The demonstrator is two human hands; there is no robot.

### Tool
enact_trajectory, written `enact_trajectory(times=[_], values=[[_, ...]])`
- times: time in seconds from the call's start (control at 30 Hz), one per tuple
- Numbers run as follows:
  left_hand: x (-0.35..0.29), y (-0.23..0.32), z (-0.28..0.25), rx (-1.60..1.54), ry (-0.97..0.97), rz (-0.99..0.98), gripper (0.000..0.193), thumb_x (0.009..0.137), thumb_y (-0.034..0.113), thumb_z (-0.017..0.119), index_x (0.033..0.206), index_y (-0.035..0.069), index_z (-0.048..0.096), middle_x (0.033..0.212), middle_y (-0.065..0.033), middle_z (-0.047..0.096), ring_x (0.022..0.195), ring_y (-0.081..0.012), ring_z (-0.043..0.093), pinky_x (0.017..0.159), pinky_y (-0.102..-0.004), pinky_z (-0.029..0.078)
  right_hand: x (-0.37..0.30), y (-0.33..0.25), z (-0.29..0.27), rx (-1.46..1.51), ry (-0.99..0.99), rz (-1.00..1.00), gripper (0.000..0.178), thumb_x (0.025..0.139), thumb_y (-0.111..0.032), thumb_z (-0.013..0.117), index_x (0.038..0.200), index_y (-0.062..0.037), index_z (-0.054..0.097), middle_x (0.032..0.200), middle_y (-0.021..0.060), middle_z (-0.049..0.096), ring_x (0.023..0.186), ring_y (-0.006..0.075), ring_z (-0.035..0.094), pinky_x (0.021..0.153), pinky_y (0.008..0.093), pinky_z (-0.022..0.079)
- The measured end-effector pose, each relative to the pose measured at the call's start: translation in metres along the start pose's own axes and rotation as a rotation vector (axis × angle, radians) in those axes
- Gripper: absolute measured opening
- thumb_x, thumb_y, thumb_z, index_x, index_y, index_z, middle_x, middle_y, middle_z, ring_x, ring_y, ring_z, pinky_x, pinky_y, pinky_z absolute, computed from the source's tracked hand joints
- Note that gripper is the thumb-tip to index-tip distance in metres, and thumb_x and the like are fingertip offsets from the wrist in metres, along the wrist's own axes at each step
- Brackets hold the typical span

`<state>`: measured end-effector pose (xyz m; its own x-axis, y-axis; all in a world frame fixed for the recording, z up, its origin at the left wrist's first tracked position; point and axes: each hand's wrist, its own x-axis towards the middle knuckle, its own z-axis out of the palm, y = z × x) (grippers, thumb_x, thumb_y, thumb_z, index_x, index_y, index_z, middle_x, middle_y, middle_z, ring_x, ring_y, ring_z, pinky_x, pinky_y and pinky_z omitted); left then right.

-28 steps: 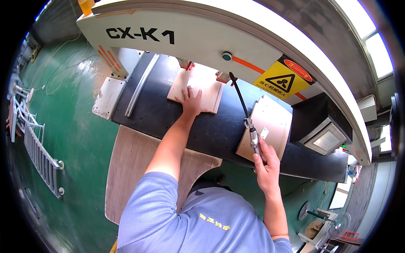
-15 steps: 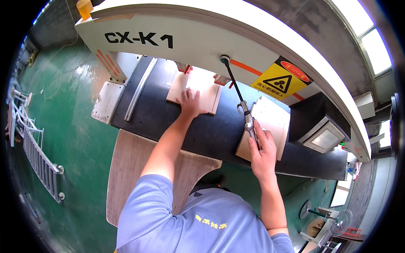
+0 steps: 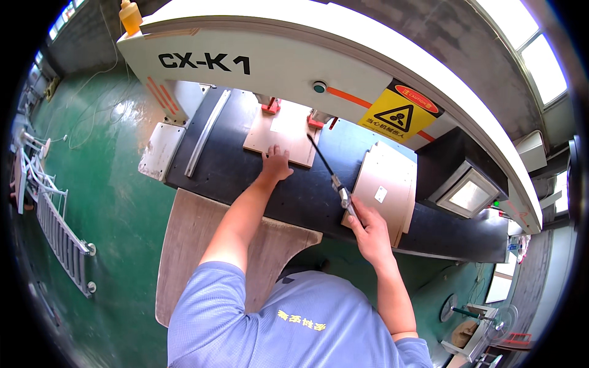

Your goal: The person picks up rectangular wooden boards from a stack and places them onto a conveyor belt machine. Using a handheld pneumatic glue gun, the person applies adhesive to the edges of the boards as they are positioned on the machine's surface.

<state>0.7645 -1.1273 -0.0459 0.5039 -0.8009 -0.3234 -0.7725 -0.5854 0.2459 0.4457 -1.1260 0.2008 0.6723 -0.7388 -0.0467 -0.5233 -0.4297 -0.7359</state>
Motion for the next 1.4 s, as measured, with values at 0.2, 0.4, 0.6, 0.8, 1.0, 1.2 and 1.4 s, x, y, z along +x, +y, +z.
enact_trajectory(times=[0.2,0.4,0.6,0.8,1.0,1.2,1.4], values=[[0.012,0.006,-0.019,0.008,-0.14,-0.026,0.084,0.081,0.048,0.072,0.152,0.016,0.04,0.163,-0.0204,0.024,0.15,-0.0398,0.021,0.116,-0.061,0.024,-0.04,0.096,-0.016,0.016,-0.006,0.242,0.044,0.095,-0.017,0.064,0.137,-0.0079,0.058,0.088,0.0161,0.067,0.078,0.0224,0.062,0.08,0.0347,0.051],[0.022,0.014,-0.019,0.055,-0.146,-0.007,0.083,0.079,0.053,0.071,0.146,0.011,0.047,0.156,-0.0212,0.037,0.145,-0.041,0.032,0.117,-0.0543,0.028,-0.1,0.176,-0.076,0.11,0.361,0.617,0.042,0.101,-0.016,0.054,0.143,-0.0124,0.056,0.065,-0.0008,0.051,0.043,0.0076,0.043,0.037,0.0267,0.036],[0.046,-0.018,0.001,0.101,-0.096,0.232,0.077,0.075,0.053,0.074,0.127,-0.002,0.06,0.131,-0.0285,0.059,0.133,-0.0471,0.045,0.117,-0.049,0.029,-0.186,0.222,-0.159,0.198,0.589,1.028,0.041,0.102,-0.02,0.053,0.142,-0.0141,0.056,0.062,0.0011,0.054,0.042,0.0099,0.046,0.038,0.0287,0.037],[0.044,-0.004,-0.014,0.109,-0.2,0.232,0.073,0.077,0.047,0.076,0.127,-0.004,0.058,0.136,-0.0324,0.054,0.138,-0.0481,0.039,0.117,-0.0489,0.03,-0.247,0.213,-0.177,0.22,0.624,1.048,0.041,0.101,-0.023,0.055,0.142,-0.0172,0.056,0.067,0.0002,0.058,0.041,0.0074,0.042,0.038,0.0258,0.035],[0.049,0.0,-0.019,0.15,-0.274,0.157,0.076,0.079,0.045,0.075,0.132,-0.005,0.055,0.142,-0.0341,0.048,0.142,-0.0484,0.034,0.116,-0.0474,0.032,-0.204,0.133,-0.152,0.673,-0.377,0.776,0.04,0.101,-0.028,0.061,0.135,-0.0075,0.061,0.077,-0.0002,0.061,0.047,0.0035,0.038,0.043,0.0208,0.03],[0.049,-0.01,-0.02,0.117,-0.288,0.185,0.078,0.077,0.044,0.077,0.133,-0.004,0.053,0.145,-0.0365,0.043,0.144,-0.0495,0.031,0.116,-0.0487,0.031,-0.178,0.109,-0.127,0.752,-0.553,0.592,0.05,0.1,-0.027,0.061,0.146,-0.0133,0.052,0.079,0.0007,0.06,0.048,0.0039,0.039,0.043,0.0211,0.034],[0.055,-0.008,-0.028,0.06,-0.315,0.192,0.068,0.075,0.045,0.077,0.12,-0.005,0.063,0.131,-0.0296,0.059,0.131,-0.0442,0.048,0.109,-0.0461,0.041,-0.168,0.109,-0.095,0.569,-0.275,0.681,0.045,0.102,-0.024,0.057,0.146,-0.0223,0.053,0.077,-0.0007,0.055,0.047,0.0042,0.04,0.041,0.0214,0.034]])
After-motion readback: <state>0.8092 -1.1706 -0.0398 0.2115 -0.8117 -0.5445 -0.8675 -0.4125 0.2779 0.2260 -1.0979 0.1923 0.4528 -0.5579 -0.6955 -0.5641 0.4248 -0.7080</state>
